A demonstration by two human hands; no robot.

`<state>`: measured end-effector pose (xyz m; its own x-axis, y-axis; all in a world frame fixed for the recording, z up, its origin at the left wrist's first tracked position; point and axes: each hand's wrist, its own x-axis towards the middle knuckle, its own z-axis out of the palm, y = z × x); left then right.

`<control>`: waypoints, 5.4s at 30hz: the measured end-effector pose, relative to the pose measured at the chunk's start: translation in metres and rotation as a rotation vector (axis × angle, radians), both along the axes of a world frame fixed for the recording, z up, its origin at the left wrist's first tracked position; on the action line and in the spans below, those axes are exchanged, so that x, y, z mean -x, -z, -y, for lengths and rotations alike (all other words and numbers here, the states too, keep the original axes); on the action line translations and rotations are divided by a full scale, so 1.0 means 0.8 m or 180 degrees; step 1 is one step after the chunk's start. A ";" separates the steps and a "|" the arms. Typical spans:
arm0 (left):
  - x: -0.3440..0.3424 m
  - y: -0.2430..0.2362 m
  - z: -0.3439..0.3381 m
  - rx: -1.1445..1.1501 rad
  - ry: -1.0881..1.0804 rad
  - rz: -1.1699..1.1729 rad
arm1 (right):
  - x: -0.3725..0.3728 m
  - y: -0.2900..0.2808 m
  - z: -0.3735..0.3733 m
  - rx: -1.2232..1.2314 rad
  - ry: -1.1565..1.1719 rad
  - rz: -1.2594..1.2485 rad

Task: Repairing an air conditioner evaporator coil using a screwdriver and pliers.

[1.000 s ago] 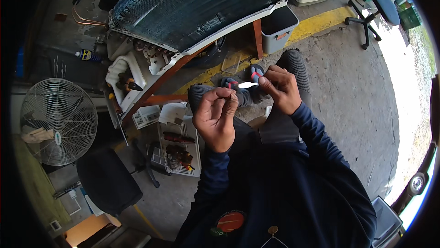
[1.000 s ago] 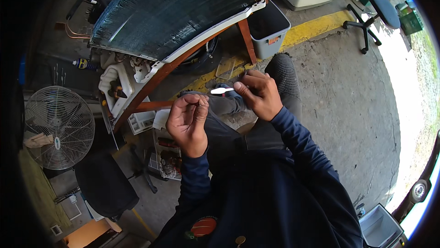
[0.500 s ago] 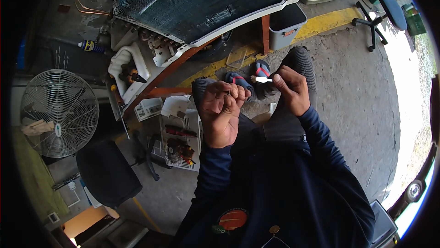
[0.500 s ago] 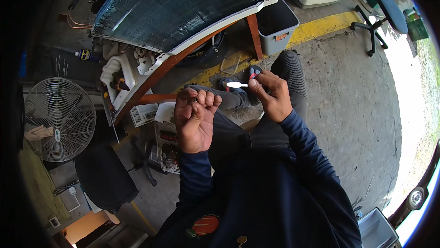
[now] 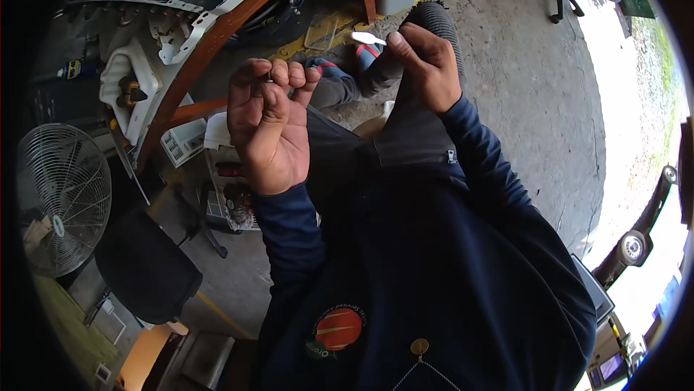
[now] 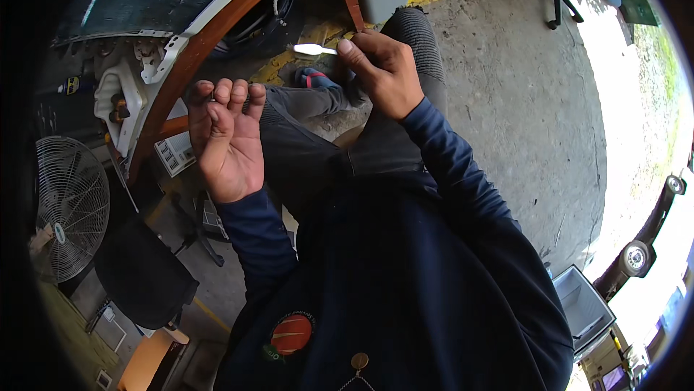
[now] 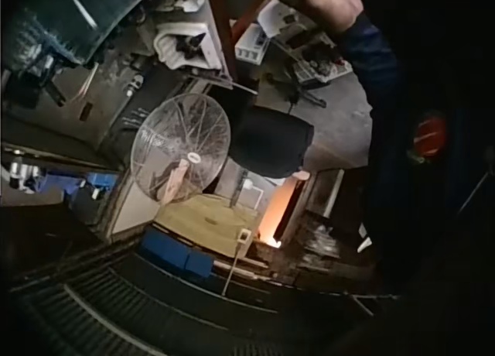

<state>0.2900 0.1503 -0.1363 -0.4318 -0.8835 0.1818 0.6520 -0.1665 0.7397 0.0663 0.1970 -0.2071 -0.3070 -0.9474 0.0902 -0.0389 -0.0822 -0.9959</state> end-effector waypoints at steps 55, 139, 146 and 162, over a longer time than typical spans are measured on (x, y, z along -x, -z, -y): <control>-0.211 0.142 -0.109 -0.2292 -0.2789 0.1101 | -0.281 -0.025 0.052 0.0289 -0.3292 -0.1917; -0.212 -0.045 0.014 0.2555 0.0238 0.4323 | -0.004 -0.100 -0.018 -0.2359 -0.4521 -0.0104; -0.193 -0.019 0.107 -0.0494 0.0197 0.1197 | 0.023 -0.072 -0.127 -0.1244 -0.2285 0.0508; -0.205 -0.004 0.168 -0.1108 -0.0182 -0.0234 | 0.049 -0.027 -0.188 -0.1595 -0.0799 0.1350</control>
